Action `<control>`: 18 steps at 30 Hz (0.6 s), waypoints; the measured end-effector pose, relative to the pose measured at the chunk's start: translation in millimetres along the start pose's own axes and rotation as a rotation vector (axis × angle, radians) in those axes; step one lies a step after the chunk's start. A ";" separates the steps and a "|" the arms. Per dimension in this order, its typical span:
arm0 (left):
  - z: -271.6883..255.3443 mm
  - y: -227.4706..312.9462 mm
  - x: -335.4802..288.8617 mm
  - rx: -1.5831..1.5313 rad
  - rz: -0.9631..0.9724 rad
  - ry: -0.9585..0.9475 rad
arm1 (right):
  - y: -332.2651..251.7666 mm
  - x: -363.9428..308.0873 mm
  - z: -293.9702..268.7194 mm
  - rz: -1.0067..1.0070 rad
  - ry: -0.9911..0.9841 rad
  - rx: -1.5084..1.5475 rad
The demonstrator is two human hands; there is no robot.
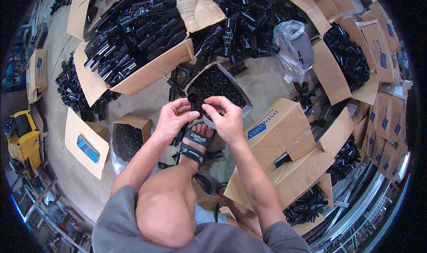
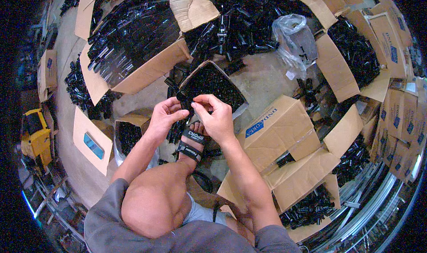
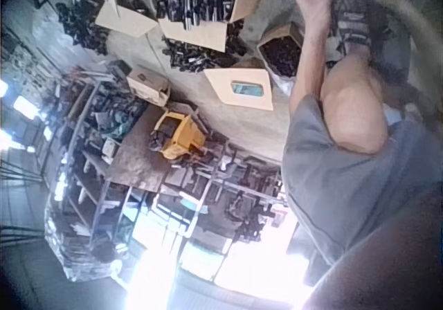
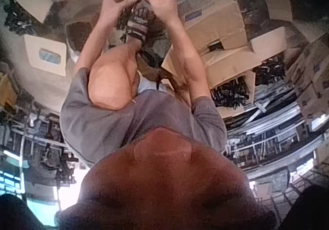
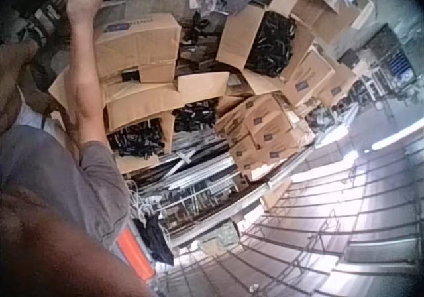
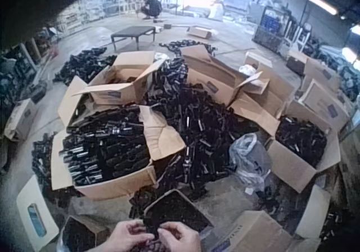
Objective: The person sorts small black plastic components by hand, picking them from a small container and placing them into larger cardboard boxes.
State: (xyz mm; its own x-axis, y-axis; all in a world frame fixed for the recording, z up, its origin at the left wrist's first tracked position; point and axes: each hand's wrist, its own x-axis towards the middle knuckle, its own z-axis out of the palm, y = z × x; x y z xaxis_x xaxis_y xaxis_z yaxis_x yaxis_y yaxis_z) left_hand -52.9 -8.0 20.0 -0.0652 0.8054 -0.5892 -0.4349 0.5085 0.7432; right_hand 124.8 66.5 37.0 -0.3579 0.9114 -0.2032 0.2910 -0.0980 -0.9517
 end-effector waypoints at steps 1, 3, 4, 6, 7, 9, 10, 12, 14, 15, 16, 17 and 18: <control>2.4 1.5 -0.3 0.030 0.018 0.013 | 5.6 0.4 -0.5 0.046 -0.012 0.086; 6.0 4.0 -0.2 0.064 0.035 0.023 | 14.2 -1.2 -3.0 0.092 -0.021 0.175; 4.0 3.5 -0.6 0.050 0.040 -0.001 | 15.7 -1.9 -1.1 0.119 -0.032 0.217; 1.7 5.2 -2.1 0.034 0.043 -0.023 | 17.1 -3.9 3.4 0.150 -0.045 0.258; 5.0 9.1 -3.2 0.083 0.071 -0.040 | 16.2 -5.9 3.1 0.154 -0.021 0.295; 7.8 11.0 -3.7 0.133 0.098 -0.059 | 15.9 -9.6 2.8 0.159 0.005 0.331; 8.6 10.6 -3.9 0.119 0.097 -0.074 | 16.1 -11.5 2.2 0.193 0.003 0.357; 10.4 10.3 -4.8 0.104 0.095 -0.091 | 14.8 -15.6 1.1 0.228 0.004 0.382; 13.3 14.6 -6.6 0.203 0.134 -0.078 | 10.7 -19.3 0.2 0.328 0.007 0.531; 17.2 17.5 -8.6 0.203 0.134 -0.081 | 11.9 -22.1 3.5 0.329 0.010 0.530; 24.8 21.1 -11.1 0.379 0.145 0.022 | 13.6 -25.7 9.0 0.311 0.051 0.515; 29.8 21.9 -12.5 0.554 0.156 0.125 | 15.0 -27.9 14.6 0.294 0.092 0.499; 29.6 18.6 -12.4 0.552 0.154 0.118 | 16.9 -27.2 19.5 0.318 0.081 0.401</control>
State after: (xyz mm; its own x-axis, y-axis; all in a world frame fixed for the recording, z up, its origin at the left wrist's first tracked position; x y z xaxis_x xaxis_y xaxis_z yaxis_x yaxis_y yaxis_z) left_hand -33.6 0.6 50.5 -0.2037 0.8595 -0.4689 0.1176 0.4969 0.8598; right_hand 122.1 32.2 21.9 -0.2325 0.8380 -0.4936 0.0056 -0.5063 -0.8623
